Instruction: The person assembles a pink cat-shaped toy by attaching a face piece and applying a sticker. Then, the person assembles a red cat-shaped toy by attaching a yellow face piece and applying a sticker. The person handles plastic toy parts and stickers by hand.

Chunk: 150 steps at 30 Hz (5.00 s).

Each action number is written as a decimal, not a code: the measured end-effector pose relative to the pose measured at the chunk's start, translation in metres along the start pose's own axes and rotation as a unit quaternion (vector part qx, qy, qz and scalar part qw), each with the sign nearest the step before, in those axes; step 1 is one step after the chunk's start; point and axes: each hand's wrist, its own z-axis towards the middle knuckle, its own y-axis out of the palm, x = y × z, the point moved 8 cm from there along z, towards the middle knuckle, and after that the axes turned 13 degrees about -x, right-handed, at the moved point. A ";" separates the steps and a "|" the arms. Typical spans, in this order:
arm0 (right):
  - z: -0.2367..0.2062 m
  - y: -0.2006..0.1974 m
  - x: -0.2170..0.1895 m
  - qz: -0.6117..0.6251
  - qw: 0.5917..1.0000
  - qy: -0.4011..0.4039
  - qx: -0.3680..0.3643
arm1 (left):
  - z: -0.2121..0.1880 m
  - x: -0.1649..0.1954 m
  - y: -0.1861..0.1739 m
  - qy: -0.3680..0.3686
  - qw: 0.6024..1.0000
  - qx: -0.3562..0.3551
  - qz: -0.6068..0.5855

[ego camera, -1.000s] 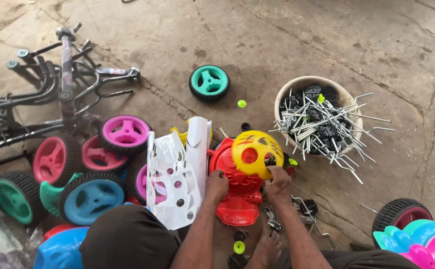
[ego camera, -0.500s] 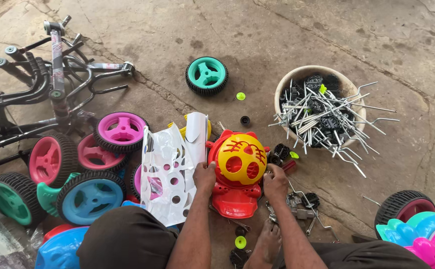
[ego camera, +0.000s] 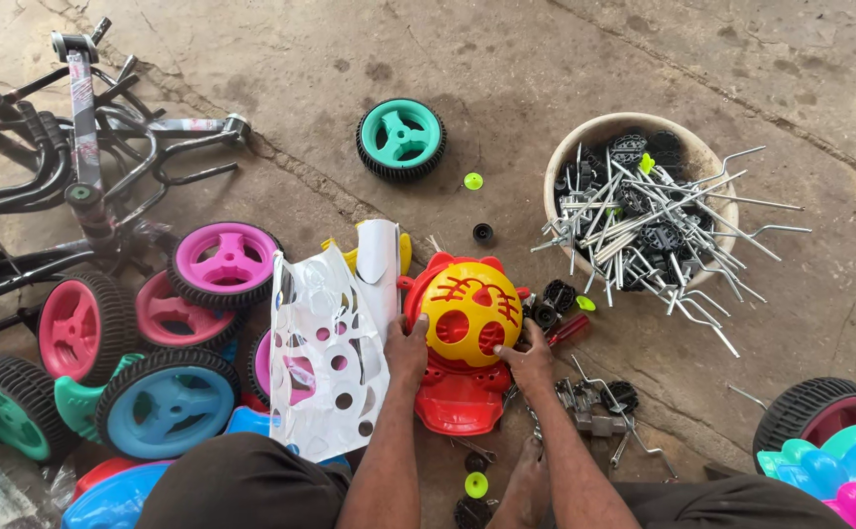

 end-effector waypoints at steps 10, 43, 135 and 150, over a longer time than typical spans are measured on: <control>-0.005 0.007 -0.009 0.189 0.978 -0.044 -0.080 | -0.015 0.015 0.001 -0.011 0.993 -0.019 -0.116; -0.221 -0.106 -0.242 -0.187 0.858 -0.473 0.066 | -0.141 0.093 -0.026 0.195 0.844 -0.268 -0.423; -0.189 -0.092 -0.271 -0.335 0.870 -0.330 0.148 | -0.103 0.083 0.024 0.205 0.882 -0.338 -0.257; -0.176 -0.097 -0.245 -0.175 0.877 -0.426 0.134 | -0.105 0.086 -0.001 0.184 0.869 -0.291 -0.356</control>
